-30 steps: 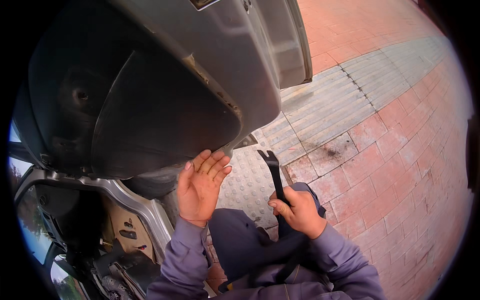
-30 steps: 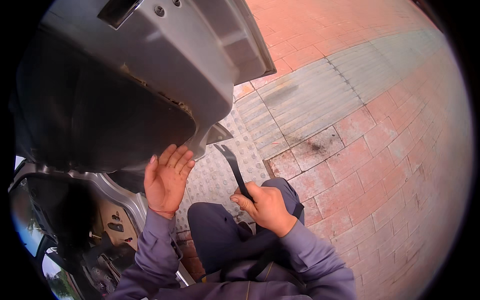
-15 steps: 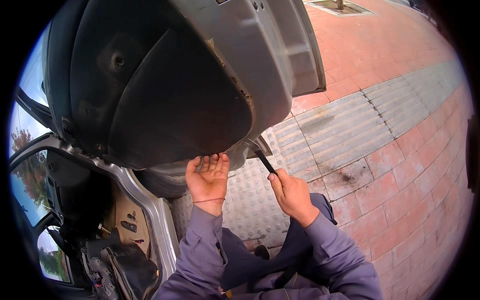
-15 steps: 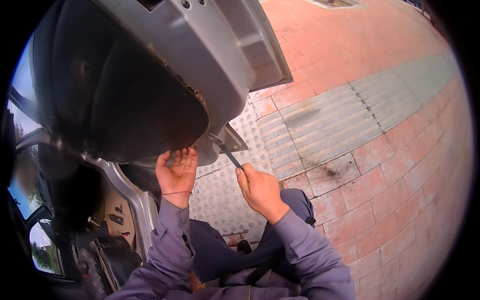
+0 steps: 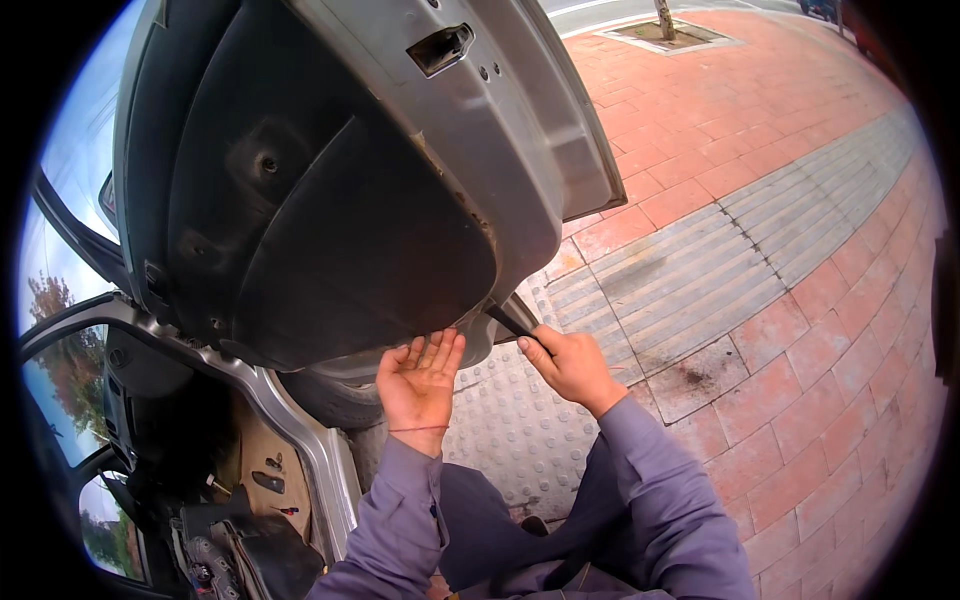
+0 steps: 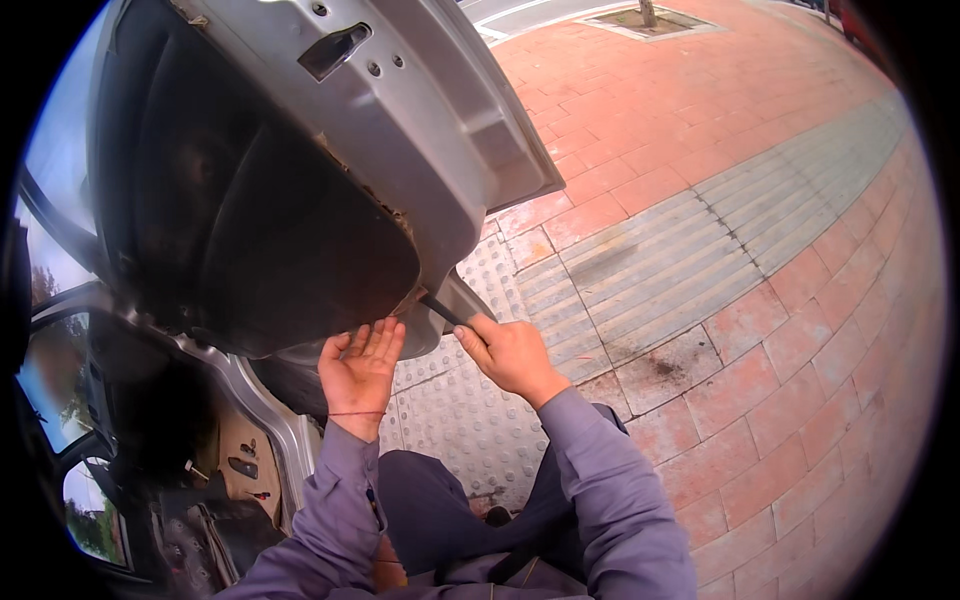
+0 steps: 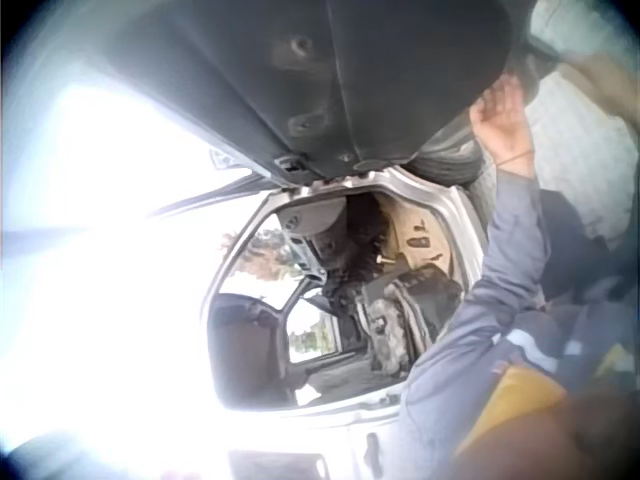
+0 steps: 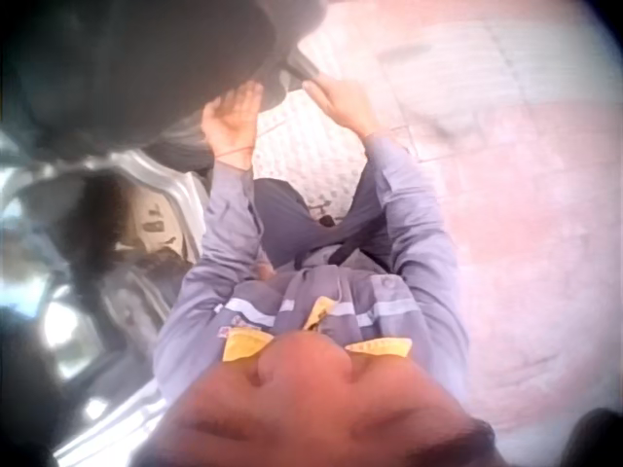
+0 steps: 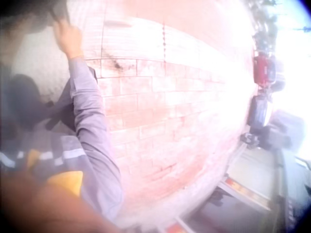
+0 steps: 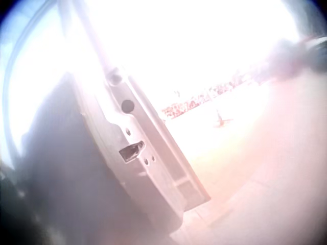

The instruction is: The person removes screws from the car door panel using a power drill, then uses a pry tool to detach the panel from the door frame. They also retrieve a pry tool from a toolbox inside the garage.

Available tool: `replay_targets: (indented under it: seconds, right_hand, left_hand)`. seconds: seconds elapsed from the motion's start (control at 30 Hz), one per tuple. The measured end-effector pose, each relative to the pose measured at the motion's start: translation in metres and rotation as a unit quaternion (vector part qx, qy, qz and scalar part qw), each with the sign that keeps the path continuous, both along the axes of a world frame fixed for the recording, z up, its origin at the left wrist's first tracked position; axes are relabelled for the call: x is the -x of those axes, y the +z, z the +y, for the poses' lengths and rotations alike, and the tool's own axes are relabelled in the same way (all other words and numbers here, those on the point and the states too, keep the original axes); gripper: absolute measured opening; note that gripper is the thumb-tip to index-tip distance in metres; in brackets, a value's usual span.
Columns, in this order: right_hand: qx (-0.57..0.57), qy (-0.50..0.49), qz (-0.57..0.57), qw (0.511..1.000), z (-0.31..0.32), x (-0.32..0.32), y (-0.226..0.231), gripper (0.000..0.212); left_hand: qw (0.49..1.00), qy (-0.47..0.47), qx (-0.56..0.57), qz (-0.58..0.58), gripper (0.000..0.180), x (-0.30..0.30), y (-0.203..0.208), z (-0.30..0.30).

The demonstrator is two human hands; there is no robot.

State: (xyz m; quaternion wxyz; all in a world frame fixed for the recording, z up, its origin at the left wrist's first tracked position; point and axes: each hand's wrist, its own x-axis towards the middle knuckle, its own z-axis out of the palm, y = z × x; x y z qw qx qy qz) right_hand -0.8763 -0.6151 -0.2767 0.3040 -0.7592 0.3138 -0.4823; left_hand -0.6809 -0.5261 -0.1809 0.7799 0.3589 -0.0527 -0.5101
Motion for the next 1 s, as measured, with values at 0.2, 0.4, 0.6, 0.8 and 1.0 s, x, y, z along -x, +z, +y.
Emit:
replay_targets:
  seconds: [0.2,0.4,0.6,0.8,1.0]
  right_hand:
    - [0.046,0.023,-0.027,0.998,-0.02,-0.007,-0.014,0.036]
    - [0.087,0.017,-0.049,0.995,-0.031,-0.008,-0.021,0.036]
    - [0.177,0.003,-0.019,0.984,-0.065,0.0,-0.013,0.036]
    - [0.086,-0.049,0.01,0.995,-0.018,0.009,-0.016,0.038]
    - [0.032,-0.068,-0.043,0.996,0.03,-0.011,-0.053,0.034]
  left_hand:
    - [0.739,-0.055,-0.002,-0.672,0.034,0.063,0.024,0.03]
    - [-0.048,0.024,0.14,-0.989,0.044,0.077,0.134,-0.029]
    - [-0.193,-0.02,0.173,-0.966,0.031,0.082,0.16,-0.059]
    - [-0.134,-0.114,0.168,-0.97,0.017,0.099,0.169,-0.071]
    - [-0.161,-0.101,0.135,-0.972,0.022,0.104,0.161,-0.052]
